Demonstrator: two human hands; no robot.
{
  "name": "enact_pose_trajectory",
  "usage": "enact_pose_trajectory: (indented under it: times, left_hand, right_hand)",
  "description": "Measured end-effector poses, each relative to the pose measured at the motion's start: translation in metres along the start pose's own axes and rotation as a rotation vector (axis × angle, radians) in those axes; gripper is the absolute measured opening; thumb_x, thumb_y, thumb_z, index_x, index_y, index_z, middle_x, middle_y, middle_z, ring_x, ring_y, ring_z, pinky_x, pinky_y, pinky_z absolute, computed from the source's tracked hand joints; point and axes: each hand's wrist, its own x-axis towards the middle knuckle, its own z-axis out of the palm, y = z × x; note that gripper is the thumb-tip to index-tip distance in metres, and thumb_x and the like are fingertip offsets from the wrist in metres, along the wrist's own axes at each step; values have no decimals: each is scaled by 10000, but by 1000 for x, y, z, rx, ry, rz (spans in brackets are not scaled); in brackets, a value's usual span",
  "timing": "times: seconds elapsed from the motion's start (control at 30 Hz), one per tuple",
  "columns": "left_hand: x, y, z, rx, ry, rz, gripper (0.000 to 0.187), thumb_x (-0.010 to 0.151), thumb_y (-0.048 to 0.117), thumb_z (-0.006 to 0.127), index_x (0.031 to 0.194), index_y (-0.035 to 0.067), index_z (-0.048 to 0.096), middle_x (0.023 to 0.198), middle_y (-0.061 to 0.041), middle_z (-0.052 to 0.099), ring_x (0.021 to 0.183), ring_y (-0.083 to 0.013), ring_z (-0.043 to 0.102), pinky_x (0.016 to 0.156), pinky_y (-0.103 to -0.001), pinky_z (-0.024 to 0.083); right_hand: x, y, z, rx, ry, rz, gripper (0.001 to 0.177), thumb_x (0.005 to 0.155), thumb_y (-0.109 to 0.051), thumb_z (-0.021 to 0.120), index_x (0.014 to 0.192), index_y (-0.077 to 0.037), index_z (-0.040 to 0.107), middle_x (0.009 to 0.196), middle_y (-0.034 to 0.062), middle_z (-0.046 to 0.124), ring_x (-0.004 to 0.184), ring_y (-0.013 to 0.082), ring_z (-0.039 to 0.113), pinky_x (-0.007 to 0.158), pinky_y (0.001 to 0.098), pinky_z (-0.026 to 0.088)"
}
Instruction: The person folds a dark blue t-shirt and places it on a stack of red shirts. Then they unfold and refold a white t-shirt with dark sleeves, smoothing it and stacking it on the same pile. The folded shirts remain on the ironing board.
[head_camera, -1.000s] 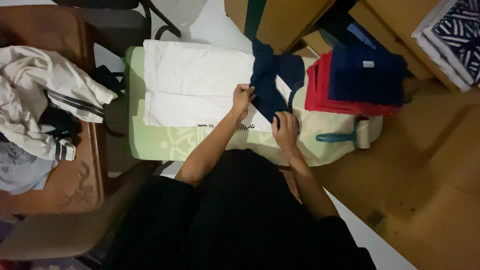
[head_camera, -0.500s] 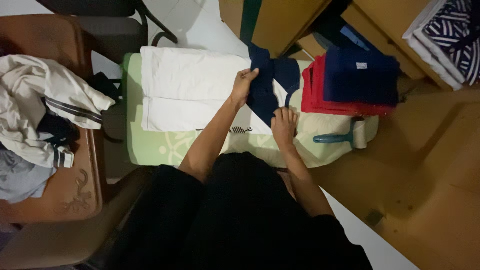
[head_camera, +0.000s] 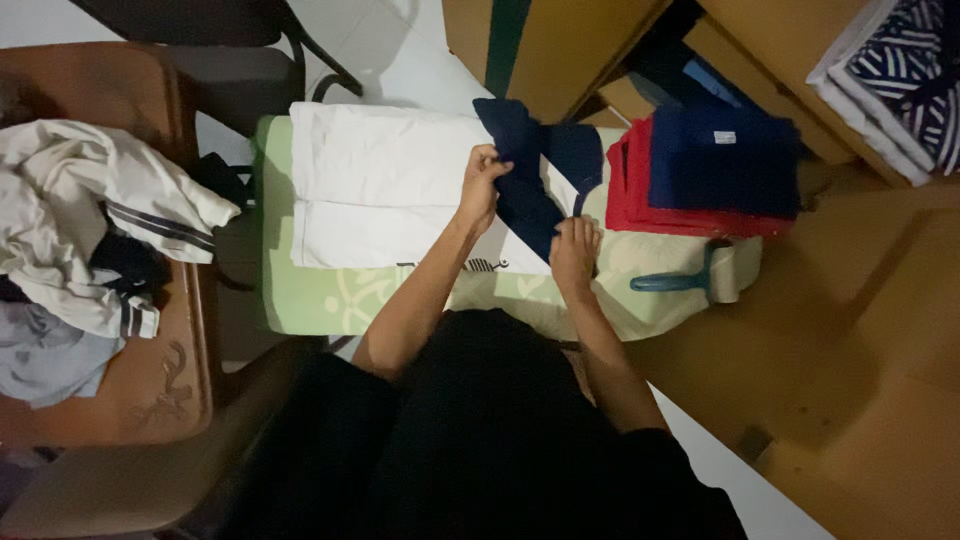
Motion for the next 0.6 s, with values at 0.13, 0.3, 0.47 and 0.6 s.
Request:
enact_pose_trajectory:
  times: [0.13,0.3,0.47,0.6]
  left_hand:
    - [-20,37,-22,-358,108,-44,206,956,78,624,1119,169,535,1046,17,583,958,-130,581,821,-284,472]
    - [-25,42,-77,-831,99,-65,396,1062,202,553,1377,-36,524,1302,-148,653,1169,-267,655,1063,-384,528]
    - [-19,20,-134,-685,116,10,366,1052,156,553,1344,-64,562,1337,-179,653,1247,-278,630,1144,-414,480]
    - [-27,34,-159,-637,218,2,312,1066,148,577,1309,-48,588,1278,-157,661,1208,-285,630,1127,-441,494]
  right_hand:
    - [-2,5,0,25,42,-20,200,875,-44,700,1050,-57,603,1082,130,604,1119,345,557,1022,494,393]
    - [-6,4,-2,18,43,-48,220,844,-38,704,1032,-74,596,1077,126,605,1106,351,564,1007,485,405]
    - [-8,5,-6,16,-16,-46,246,820,-31,701,1042,-56,600,1070,142,595,1103,359,562,1012,494,404]
    - [-9,4,-13,33,-29,-96,237,820,-45,709,1029,-63,601,1076,135,604,1105,360,560,1021,506,397]
